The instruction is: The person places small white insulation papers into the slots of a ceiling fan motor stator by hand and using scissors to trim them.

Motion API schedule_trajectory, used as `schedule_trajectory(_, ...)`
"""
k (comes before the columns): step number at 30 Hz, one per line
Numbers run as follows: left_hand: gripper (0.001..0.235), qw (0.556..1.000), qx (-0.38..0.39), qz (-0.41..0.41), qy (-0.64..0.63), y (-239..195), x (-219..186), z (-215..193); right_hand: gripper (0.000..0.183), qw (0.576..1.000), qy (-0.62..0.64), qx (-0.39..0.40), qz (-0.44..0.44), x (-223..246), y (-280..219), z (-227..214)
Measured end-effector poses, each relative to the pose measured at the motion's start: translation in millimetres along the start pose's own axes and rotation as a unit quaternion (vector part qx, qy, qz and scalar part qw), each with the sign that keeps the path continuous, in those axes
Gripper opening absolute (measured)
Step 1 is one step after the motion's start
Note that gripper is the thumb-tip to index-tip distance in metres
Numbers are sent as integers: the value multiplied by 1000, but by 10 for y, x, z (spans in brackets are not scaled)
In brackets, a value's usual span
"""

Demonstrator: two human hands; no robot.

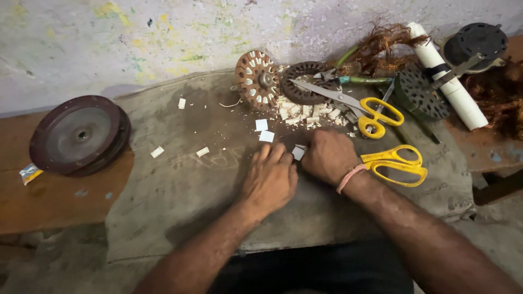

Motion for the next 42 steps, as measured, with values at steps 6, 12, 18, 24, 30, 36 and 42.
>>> schedule_trajectory(6,15,998,8,-54,-28,16,44,33,17,997,53,-23,-50,-67,25,19)
schedule_trajectory(12,19,982,4,-175,-73,211,218,113,19,973,189,-52,-124,-114,20,-244)
schedule_trajectory(18,18,971,-12,-211,-108,230,341,219,32,954,67,-143,-255,130,-205,-309)
schedule_trajectory(24,50,962,31,-169,-213,133,460,27,30,953,75,-104,-275,66,-181,-51)
schedule_trajectory(30,70,988,58,-69,-124,180,297,-27,36,952,83,-78,-284,41,-140,-50)
schedule_trajectory(36,70,984,114,-103,-94,177,307,4,37,967,45,-31,-248,64,-91,-50)
schedule_trajectory(42,59,993,72,-57,-75,151,281,35,34,946,53,-28,-318,63,-28,-63)
Point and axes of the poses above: each hand's wrist, its own y-axis towards the middle knuckle, its own z-axis out of the palm, x = y × z, the point moved 5 cm from there along y, towards the middle knuckle, and after that the axes turned 3 degrees about -x, right-handed, at the moved point
